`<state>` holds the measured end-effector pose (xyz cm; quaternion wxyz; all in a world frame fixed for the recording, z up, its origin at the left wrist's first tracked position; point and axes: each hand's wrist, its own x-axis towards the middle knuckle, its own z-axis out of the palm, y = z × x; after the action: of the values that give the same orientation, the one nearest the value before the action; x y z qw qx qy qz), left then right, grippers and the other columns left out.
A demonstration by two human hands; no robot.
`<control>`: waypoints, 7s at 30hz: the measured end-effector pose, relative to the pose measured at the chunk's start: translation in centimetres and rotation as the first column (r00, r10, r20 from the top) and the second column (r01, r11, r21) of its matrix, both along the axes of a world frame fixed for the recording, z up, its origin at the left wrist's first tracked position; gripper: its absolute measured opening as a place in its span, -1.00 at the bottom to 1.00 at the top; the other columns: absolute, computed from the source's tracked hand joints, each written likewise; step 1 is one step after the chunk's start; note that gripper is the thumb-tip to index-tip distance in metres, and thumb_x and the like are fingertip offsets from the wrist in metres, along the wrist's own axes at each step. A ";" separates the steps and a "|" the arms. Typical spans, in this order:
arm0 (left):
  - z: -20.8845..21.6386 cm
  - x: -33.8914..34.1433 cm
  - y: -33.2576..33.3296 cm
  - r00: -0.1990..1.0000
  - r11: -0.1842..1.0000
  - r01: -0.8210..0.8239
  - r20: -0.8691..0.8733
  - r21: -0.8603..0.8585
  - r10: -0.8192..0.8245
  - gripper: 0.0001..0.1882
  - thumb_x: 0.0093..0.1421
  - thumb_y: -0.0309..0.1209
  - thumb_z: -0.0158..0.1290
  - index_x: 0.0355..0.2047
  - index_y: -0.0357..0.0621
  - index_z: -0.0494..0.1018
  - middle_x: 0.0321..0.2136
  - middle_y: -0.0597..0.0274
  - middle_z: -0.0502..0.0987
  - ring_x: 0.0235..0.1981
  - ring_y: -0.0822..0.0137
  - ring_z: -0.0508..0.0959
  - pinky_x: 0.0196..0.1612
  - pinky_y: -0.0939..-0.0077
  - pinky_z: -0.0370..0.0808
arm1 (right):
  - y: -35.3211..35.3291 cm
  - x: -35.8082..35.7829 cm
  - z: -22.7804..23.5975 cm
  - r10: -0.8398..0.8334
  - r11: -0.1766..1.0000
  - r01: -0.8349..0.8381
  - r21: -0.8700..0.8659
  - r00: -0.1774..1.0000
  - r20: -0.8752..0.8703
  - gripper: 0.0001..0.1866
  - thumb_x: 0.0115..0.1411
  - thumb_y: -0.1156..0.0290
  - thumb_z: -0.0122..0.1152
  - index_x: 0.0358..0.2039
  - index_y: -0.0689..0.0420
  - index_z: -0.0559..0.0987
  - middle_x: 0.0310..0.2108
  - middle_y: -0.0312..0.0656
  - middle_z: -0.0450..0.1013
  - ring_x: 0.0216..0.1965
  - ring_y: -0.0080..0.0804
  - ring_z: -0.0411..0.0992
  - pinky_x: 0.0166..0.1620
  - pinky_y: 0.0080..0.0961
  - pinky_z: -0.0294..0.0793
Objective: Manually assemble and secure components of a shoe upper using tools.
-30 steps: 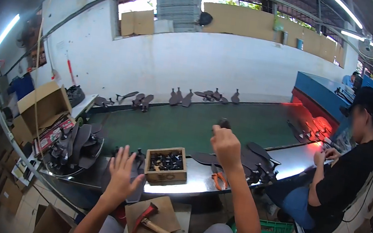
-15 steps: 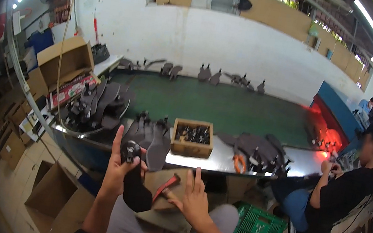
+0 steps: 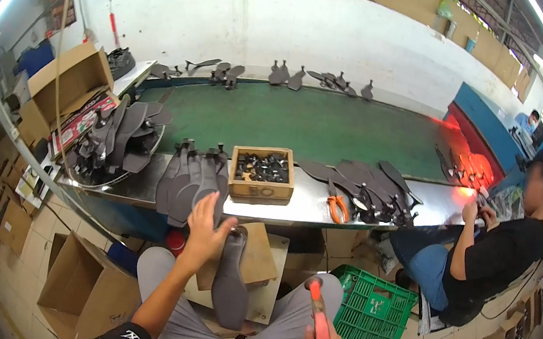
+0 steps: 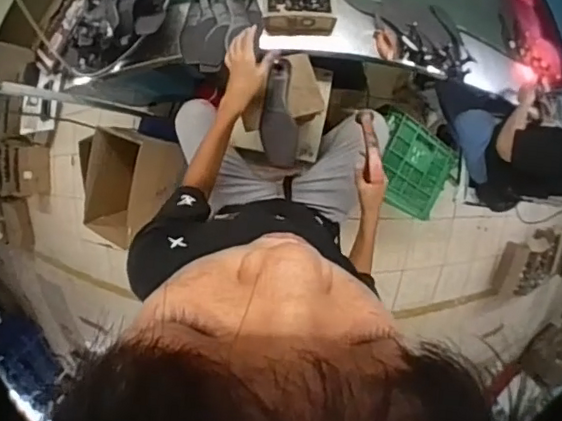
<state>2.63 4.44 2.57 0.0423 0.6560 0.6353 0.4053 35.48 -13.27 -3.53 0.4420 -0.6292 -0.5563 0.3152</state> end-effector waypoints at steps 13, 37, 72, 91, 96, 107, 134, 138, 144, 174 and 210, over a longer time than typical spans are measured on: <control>0.5 1.3 23.3 0.647 0.908 0.288 -0.637 -0.305 -0.419 -0.85 -0.03 -0.59 0.12 -0.41 -0.21 0.62 -0.36 -0.04 0.54 -0.19 -0.07 0.57 -0.06 0.15 0.54 | 2.3 -2.6 -0.6 -0.094 0.987 -0.005 -0.159 0.790 -0.606 -0.85 0.28 0.50 0.11 -0.21 0.33 0.49 -0.77 -0.41 0.22 -0.83 -0.69 0.08 -0.73 -0.65 0.07; 13.3 1.0 -5.3 0.457 0.769 0.603 0.698 0.213 -0.551 -0.72 0.14 -0.62 0.20 -0.11 -0.32 0.59 -0.24 0.17 0.60 -0.29 0.38 0.60 -0.24 0.52 0.55 | 11.2 -11.2 15.4 0.492 0.870 -0.381 0.312 0.656 -0.572 -0.61 0.26 0.38 0.27 0.04 0.31 0.51 -0.28 -0.02 0.56 -0.70 -0.75 0.24 -0.66 -0.74 0.21; -3.6 -2.7 -1.5 0.856 0.902 0.418 0.287 0.107 -0.431 -0.71 -0.08 -0.37 0.30 -0.32 -0.24 0.60 -0.38 0.08 0.60 -0.27 0.06 0.59 -0.07 0.21 0.46 | 18.1 -16.1 10.4 0.640 0.749 -0.661 0.031 0.736 0.222 -0.69 -0.01 0.61 0.30 -0.18 0.26 0.61 -0.39 0.05 0.55 -0.36 -0.13 0.58 -0.25 -0.45 0.50; -2.5 -2.5 -2.7 0.701 0.889 0.458 0.611 0.010 -0.368 -0.72 0.01 -0.41 0.33 -0.24 -0.21 0.66 -0.36 0.14 0.65 -0.36 0.43 0.61 -0.28 0.54 0.53 | 13.1 -14.7 12.5 0.414 0.898 -0.425 0.115 0.904 0.109 -0.82 0.19 0.53 0.24 -0.19 0.29 0.57 -0.43 -0.24 0.55 -0.47 -0.51 0.51 -0.35 -0.57 0.50; -2.5 -2.9 -2.5 0.708 0.885 0.466 0.602 -0.004 -0.370 -0.71 -0.01 -0.41 0.34 -0.24 -0.22 0.66 -0.33 0.15 0.66 -0.30 0.40 0.62 -0.21 0.51 0.53 | 9.5 -13.9 14.6 0.455 0.889 -0.457 0.008 0.887 0.081 -0.71 0.37 0.40 0.05 0.02 0.27 0.44 -0.57 -0.16 0.41 -0.59 -0.39 0.38 -0.48 -0.48 0.34; -2.3 -2.6 -2.9 0.735 0.886 0.464 0.552 0.013 -0.393 -0.70 -0.05 -0.51 0.31 -0.24 -0.24 0.64 -0.31 0.15 0.66 -0.26 0.35 0.62 -0.11 0.48 0.49 | 8.6 -15.0 14.0 0.507 0.855 -0.519 0.015 0.841 0.190 -0.70 0.35 0.43 0.07 0.02 0.30 0.41 -0.35 0.20 0.49 -0.34 0.21 0.47 -0.25 -0.20 0.48; -1.9 -2.4 -4.4 0.927 0.905 0.373 0.040 -0.205 -0.373 -0.30 0.08 -0.15 0.22 0.24 -0.01 0.34 0.19 0.15 0.43 0.35 0.06 0.21 0.37 -0.01 0.06 | 8.8 -13.6 11.3 0.494 0.844 -0.533 0.057 0.815 0.303 -0.81 0.31 0.47 0.08 -0.12 0.29 0.47 -0.55 -0.18 0.40 -0.54 -0.49 0.40 -0.50 -0.42 0.35; -2.7 -2.8 -4.6 0.925 0.924 0.379 0.050 -0.050 -0.377 -0.64 0.17 -0.32 0.12 -0.05 -0.18 0.55 0.06 0.16 0.54 0.19 0.05 0.43 0.28 0.15 0.28 | 8.1 -13.4 16.1 0.475 0.865 -0.497 0.061 0.854 0.213 -0.77 0.31 0.49 0.08 -0.08 0.31 0.54 -0.56 -0.21 0.39 -0.55 -0.52 0.37 -0.45 -0.50 0.36; 2.4 -2.1 -10.0 0.652 0.719 0.687 0.524 -0.103 -0.548 -0.75 0.25 -0.43 0.08 -0.12 -0.28 0.57 -0.30 0.08 0.59 -0.27 0.21 0.60 -0.19 0.50 0.49 | 11.6 -12.7 13.1 0.398 0.826 -0.535 0.179 0.777 0.488 -0.65 0.28 0.42 0.18 0.04 0.28 0.47 -0.37 0.01 0.48 -0.51 -0.03 0.47 -0.45 -0.25 0.46; 6.0 -1.5 -14.5 0.263 0.478 0.867 0.944 -0.142 -0.197 -0.70 0.36 -0.29 -0.10 -0.15 -0.31 0.47 -0.21 0.15 0.58 -0.11 0.37 0.53 0.03 0.46 0.40 | 33.1 0.1 0.5 -0.050 0.975 -0.188 0.118 0.331 0.942 -0.38 0.17 0.06 0.26 0.05 0.29 0.38 0.10 0.09 0.31 0.02 0.06 0.35 0.02 0.00 0.35; 6.8 -1.3 -14.0 0.208 0.431 0.898 0.944 -0.082 -0.255 -0.75 0.38 -0.33 -0.16 -0.15 -0.28 0.36 -0.19 0.09 0.57 -0.10 0.37 0.50 0.02 0.45 0.38 | 8.9 -6.4 21.7 0.855 0.505 -0.801 -0.321 0.415 0.310 -0.60 -0.10 0.53 0.08 -0.17 0.24 0.58 0.26 0.04 0.22 0.30 0.07 0.16 0.31 -0.13 0.14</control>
<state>1.37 -9.53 9.38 0.7206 0.5138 0.2912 0.3631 29.09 -4.33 18.22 0.0537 -0.3498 -0.8556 0.3778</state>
